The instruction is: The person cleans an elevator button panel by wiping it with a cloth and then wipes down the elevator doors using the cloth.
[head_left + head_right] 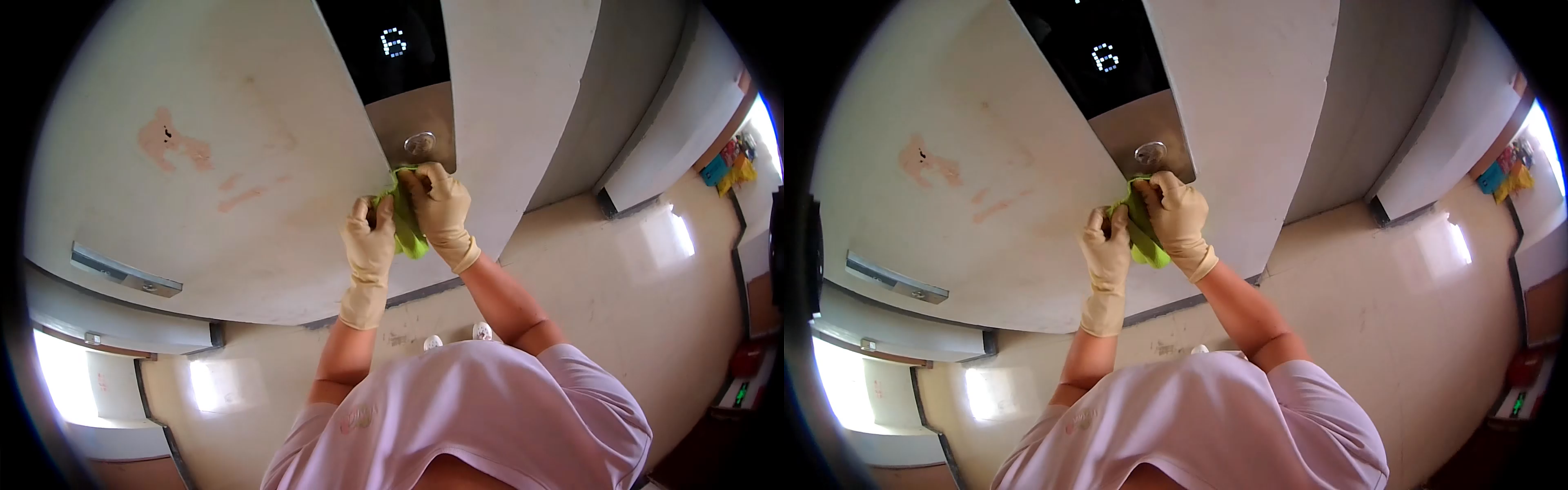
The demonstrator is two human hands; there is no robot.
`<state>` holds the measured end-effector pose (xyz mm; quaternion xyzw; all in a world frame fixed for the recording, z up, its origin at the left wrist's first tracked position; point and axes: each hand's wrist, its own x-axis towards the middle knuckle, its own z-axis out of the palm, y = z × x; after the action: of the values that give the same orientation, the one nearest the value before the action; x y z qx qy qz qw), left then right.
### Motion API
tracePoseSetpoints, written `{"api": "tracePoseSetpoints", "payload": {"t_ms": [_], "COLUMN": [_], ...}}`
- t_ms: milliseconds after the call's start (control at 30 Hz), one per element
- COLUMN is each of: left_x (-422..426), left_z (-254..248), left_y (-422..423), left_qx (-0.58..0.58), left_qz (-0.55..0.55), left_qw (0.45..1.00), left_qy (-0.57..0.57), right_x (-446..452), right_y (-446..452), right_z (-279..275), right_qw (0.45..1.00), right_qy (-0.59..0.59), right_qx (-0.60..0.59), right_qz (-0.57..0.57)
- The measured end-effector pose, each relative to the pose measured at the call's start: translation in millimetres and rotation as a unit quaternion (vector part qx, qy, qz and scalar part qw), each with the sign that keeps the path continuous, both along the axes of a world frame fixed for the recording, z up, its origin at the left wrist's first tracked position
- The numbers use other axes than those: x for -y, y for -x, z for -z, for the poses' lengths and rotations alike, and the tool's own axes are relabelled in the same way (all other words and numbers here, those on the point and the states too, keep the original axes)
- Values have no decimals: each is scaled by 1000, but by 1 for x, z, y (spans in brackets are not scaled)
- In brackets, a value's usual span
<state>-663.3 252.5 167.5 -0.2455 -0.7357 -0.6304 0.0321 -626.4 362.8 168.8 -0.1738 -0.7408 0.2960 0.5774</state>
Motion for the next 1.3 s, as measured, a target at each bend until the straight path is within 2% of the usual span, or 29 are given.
{"api": "tracePoseSetpoints", "payload": {"t_ms": [100, 167, 233, 300, 333, 400, 433, 467, 500, 600, 667, 833, 933, 1033, 1100, 1233, 1300], "left_x": [6, 8, 11, 14, 14, 15, 17, 14, 11, 14, 16, 14, 11, 10, 11, 8, 8], "left_z": [9, 7, 7, 8, 8, 9, 8, 6, 5, 7, 12, 3, 2, 7, 9, 7, 2], "left_y": [-5, -9, -9, -9, -9, -14, -15, -12, -11, -8, -10, -10, -11, -11, -13, -11, -14], "left_qx": [41, 43, 41, -39, -37, 61, 66, 64, 63, 28, 36, 85, 54, 41, 72, 92, 59], "left_qz": [-11, 0, 11, 28, 28, 24, 26, 43, 60, 70, 59, 61, 77, 64, 57, 77, 84], "left_qw": [999, 999, 998, 999, 999, 998, 998, 996, 992, 996, 996, 994, 994, 997, 995, 991, 994], "left_qy": [-27, -29, -35, -10, -12, -5, 0, -42, -87, -55, -48, -31, -60, -32, -27, -58, -49], "right_x": [2, 4, 5, 7, 7, 9, 10, 10, 10, 11, 8, 11, 9, 9, 10, 6, 5], "right_y": [5, 7, 7, 3, 3, 4, 5, 12, 11, 4, 3, 6, 0, -1, 1, 6, 6], "right_z": [-7, -21, -8, 2, 0, -12, -17, -17, -14, -2, 11, -13, -5, 1, -4, -12, -5], "right_qw": [999, 996, 995, 990, 989, 988, 987, 989, 990, 980, 979, 976, 972, 970, 967, 972, 975], "right_qy": [42, 87, 92, 138, 148, 153, 158, 134, 134, 198, 203, 218, 232, 241, 253, 230, 219], "right_qx": [19, -26, -28, -22, -21, -18, -17, -54, -52, 11, 11, -5, 14, 17, 22, -18, -23], "right_qz": [2, 2, 3, -2, -1, -6, -9, -2, 1, -16, -5, -15, -25, -30, -29, -39, -44]}}
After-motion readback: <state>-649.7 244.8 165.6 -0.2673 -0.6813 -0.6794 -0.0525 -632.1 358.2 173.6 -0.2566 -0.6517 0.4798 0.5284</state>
